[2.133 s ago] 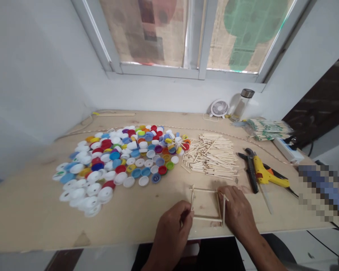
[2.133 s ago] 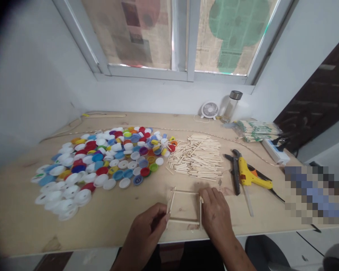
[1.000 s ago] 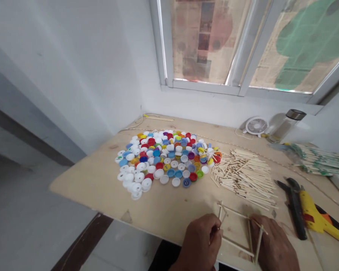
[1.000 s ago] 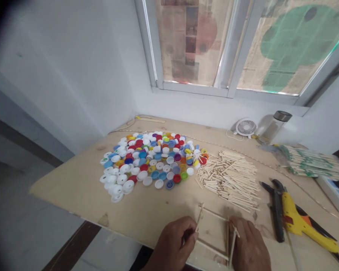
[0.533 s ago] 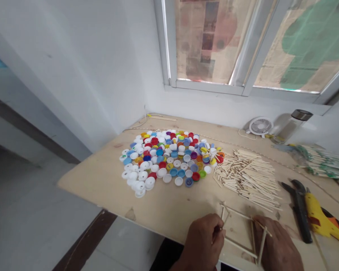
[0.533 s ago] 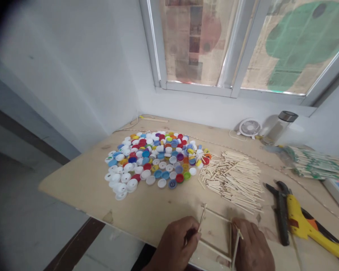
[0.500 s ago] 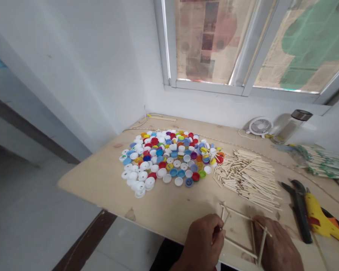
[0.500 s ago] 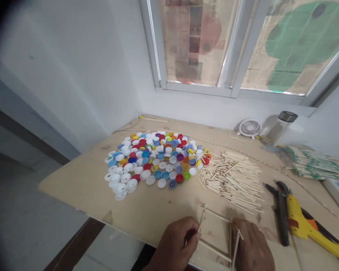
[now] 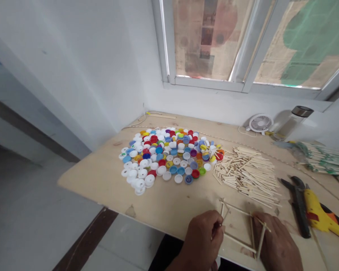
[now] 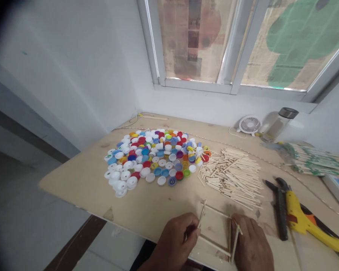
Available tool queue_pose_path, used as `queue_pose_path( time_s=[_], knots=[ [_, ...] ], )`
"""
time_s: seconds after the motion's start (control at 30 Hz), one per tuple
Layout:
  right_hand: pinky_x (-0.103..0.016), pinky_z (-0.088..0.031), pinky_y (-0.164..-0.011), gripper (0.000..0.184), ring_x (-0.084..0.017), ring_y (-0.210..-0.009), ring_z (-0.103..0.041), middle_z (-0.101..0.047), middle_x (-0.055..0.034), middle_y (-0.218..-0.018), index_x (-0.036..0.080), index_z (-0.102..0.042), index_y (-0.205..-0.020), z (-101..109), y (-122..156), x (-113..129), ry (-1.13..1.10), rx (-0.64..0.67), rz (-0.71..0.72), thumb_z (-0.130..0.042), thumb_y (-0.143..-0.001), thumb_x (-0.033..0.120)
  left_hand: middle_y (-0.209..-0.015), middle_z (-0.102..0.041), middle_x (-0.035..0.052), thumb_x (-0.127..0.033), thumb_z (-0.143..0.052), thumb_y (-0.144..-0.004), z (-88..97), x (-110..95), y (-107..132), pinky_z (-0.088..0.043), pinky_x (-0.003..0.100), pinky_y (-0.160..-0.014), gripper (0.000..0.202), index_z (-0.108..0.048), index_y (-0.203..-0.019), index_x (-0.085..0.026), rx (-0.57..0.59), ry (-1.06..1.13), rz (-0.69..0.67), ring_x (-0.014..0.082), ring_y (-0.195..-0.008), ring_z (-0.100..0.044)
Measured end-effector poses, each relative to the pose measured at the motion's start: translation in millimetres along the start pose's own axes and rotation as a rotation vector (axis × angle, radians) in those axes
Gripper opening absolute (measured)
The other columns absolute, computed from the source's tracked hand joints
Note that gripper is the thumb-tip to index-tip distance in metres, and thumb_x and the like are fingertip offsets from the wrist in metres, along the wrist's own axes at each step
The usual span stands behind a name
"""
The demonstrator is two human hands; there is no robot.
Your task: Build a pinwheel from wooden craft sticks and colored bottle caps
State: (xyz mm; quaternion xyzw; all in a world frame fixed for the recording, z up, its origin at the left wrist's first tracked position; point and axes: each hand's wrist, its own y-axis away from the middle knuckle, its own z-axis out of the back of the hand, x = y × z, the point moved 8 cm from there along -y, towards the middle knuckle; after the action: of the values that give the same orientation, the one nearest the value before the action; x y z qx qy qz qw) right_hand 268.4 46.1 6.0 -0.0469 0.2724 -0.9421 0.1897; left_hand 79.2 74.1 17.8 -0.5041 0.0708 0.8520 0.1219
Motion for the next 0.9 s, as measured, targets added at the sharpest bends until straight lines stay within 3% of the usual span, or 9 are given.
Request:
queue_pose_path(
  time_s=[0.23, 0.57, 0.9],
  knots=[
    [-0.041, -0.044, -0.075, 0.024, -0.025, -0.078, -0.059, -0.064, -0.0104, -0.087, 0.017, -0.054, -0.101, -4, 0, -3, 0.015, 0.048, -0.029, -0.035, -0.097, 0.029, -0.06, -0.051, -0.0043, -0.011, -0.049, -0.074, 2.3, 0, 1, -0.033, 0.021, -0.056, 0.012, -0.05, -0.066, -0.02, 0.01, 0.002, 0.029, 0.0111, -0.057, -0.049],
    [-0.039, -0.044, -0.075, 0.024, -0.025, -0.079, -0.061, -0.066, -0.0099, -0.086, 0.018, -0.056, -0.1, 4, -3, -3, 0.022, 0.006, -0.042, -0.037, -0.097, 0.032, -0.058, -0.049, -0.0043, -0.01, -0.048, -0.073, 4.1, -4, 0, -0.033, 0.022, -0.056, 0.013, -0.048, -0.064, -0.02, 0.025, 0.003, 0.033, 0.0116, -0.057, -0.048],
    [-0.034, -0.049, -0.072, 0.019, -0.022, -0.08, -0.064, -0.067, -0.0093, -0.088, 0.018, -0.057, -0.104, 5, -21, 19, -0.065, 0.041, -0.065, -0.043, -0.095, 0.028, -0.058, -0.047, -0.0048, -0.017, -0.049, -0.078, 23.3, 3, 7, -0.034, 0.022, -0.054, 0.013, -0.052, -0.067, -0.02, -0.003, 0.001, 0.03, 0.0116, -0.056, -0.046]
  ],
)
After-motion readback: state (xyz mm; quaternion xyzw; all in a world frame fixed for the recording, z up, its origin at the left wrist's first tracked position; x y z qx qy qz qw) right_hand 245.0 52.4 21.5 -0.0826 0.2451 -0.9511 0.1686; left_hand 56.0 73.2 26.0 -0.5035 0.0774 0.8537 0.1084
